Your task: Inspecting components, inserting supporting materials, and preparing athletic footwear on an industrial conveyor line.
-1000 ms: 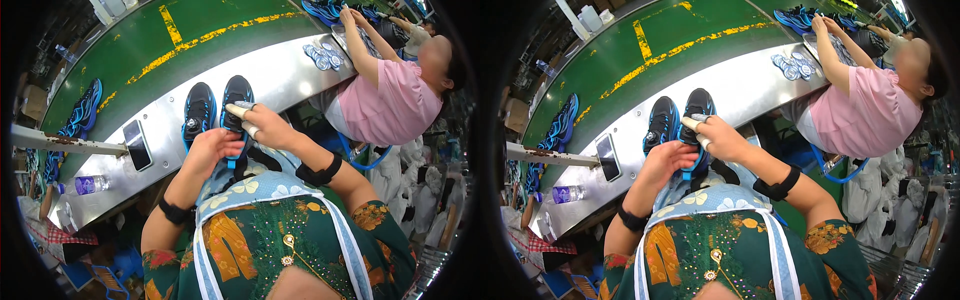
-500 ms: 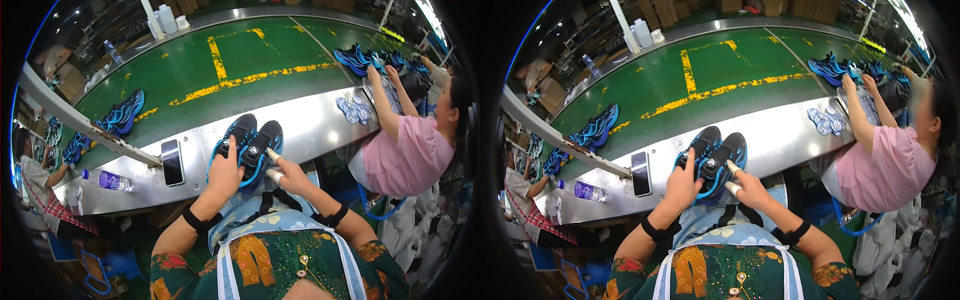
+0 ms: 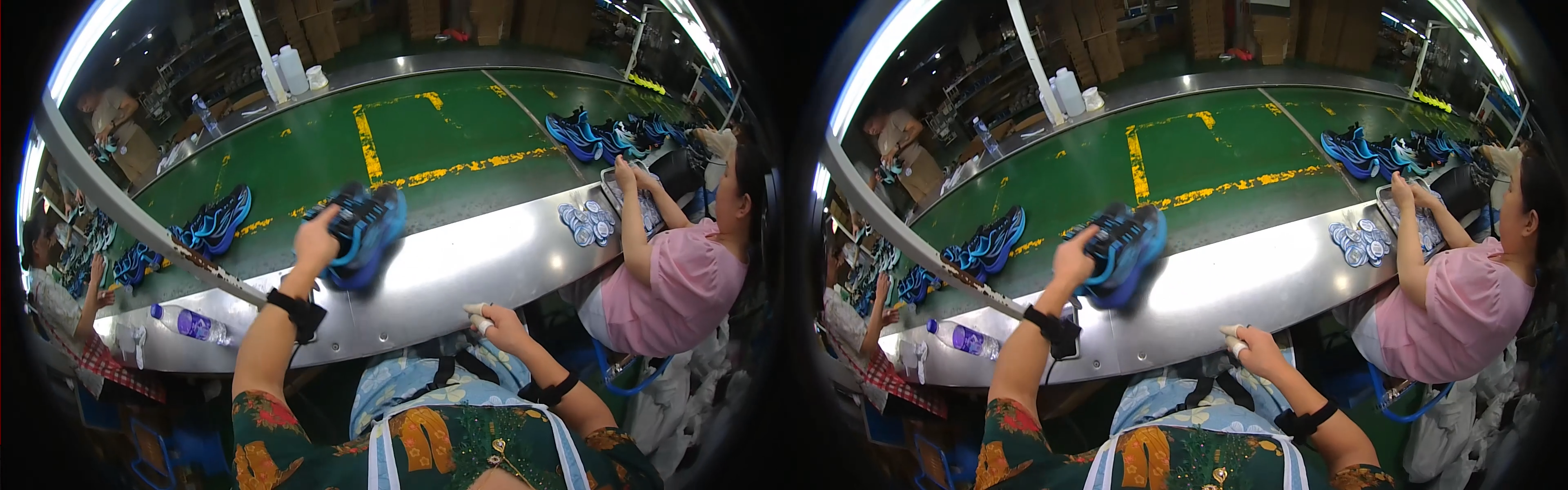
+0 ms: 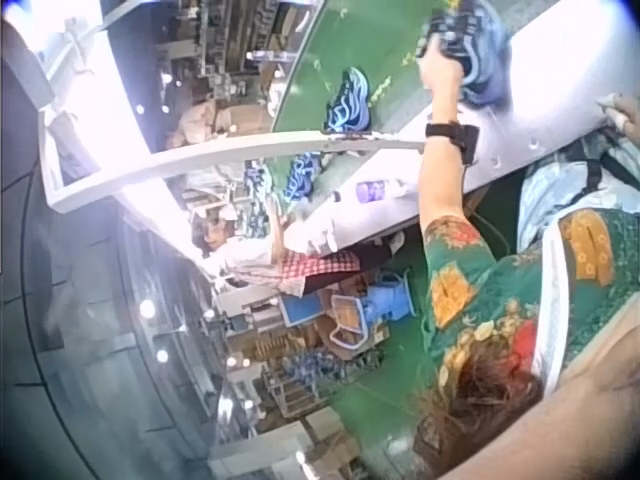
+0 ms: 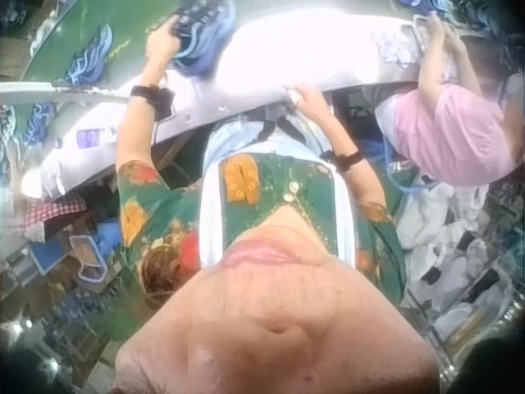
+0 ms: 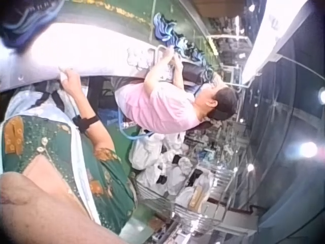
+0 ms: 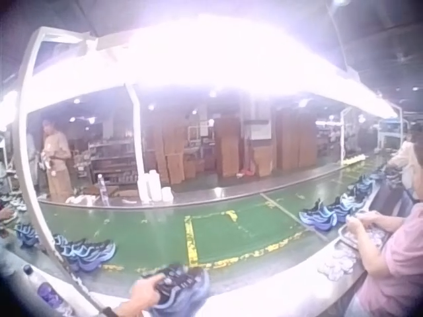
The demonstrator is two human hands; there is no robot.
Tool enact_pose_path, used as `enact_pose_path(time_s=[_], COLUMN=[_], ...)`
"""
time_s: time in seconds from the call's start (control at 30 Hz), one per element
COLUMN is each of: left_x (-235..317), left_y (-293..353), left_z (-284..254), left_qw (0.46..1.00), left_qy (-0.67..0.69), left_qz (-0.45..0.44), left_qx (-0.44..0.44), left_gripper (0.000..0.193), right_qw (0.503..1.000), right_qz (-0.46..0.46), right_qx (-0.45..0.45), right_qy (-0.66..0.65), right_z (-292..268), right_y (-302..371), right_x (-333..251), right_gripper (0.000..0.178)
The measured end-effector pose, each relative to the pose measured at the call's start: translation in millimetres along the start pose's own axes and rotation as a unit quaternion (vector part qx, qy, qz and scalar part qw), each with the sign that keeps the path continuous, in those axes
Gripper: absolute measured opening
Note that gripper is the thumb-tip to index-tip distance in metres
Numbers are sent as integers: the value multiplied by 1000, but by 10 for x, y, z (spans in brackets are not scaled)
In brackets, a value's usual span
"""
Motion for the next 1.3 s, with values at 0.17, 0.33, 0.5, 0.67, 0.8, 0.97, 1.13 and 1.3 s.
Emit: enact_pose_path(time_s=[0.17,0.33,0.5,0.67,0.8,0.97,1.13,1.3], left_x=[-832,-660,-283,-114,426,460,571,749], left_y=[-886,-910,-99,935,1524,1584,1531,1197], left_z=[-550,-336,460,1203,1261,1292,1243,1187], left_qw=[981,996,992,975,971,974,973,958], left_qy=[-106,-54,45,20,-46,-64,-70,106], left_qz=[-128,40,93,199,163,132,138,60], left_qx=[99,65,-70,-93,-167,-174,-171,-261], left_gripper=[72,36,24,43,59,66,63,48], right_qw=[1000,1000,999,975,944,943,939,983], right_qz=[-2,-9,-31,-104,-150,-149,-161,-146], right_qx=[-7,-10,28,192,272,273,280,-11], right_qy=[-20,-25,-28,40,115,117,114,-110], right_z=[96,143,86,64,-70,-126,-237,-264], right_y=[43,-83,-336,-646,-645,-608,-570,-523], right_x=[-33,-121,-163,201,188,156,150,89], right_gripper=[30,28,28,28,27,28,27,34])
Point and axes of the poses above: each hand's wrist, its own y-axis away from the middle knuckle, its own z-axis out of the palm, x = y × z, the point moved 6 cm from there along -y, towards the middle knuckle, and after that the axes turned 8 degrees about y, right-handed, at the moved point
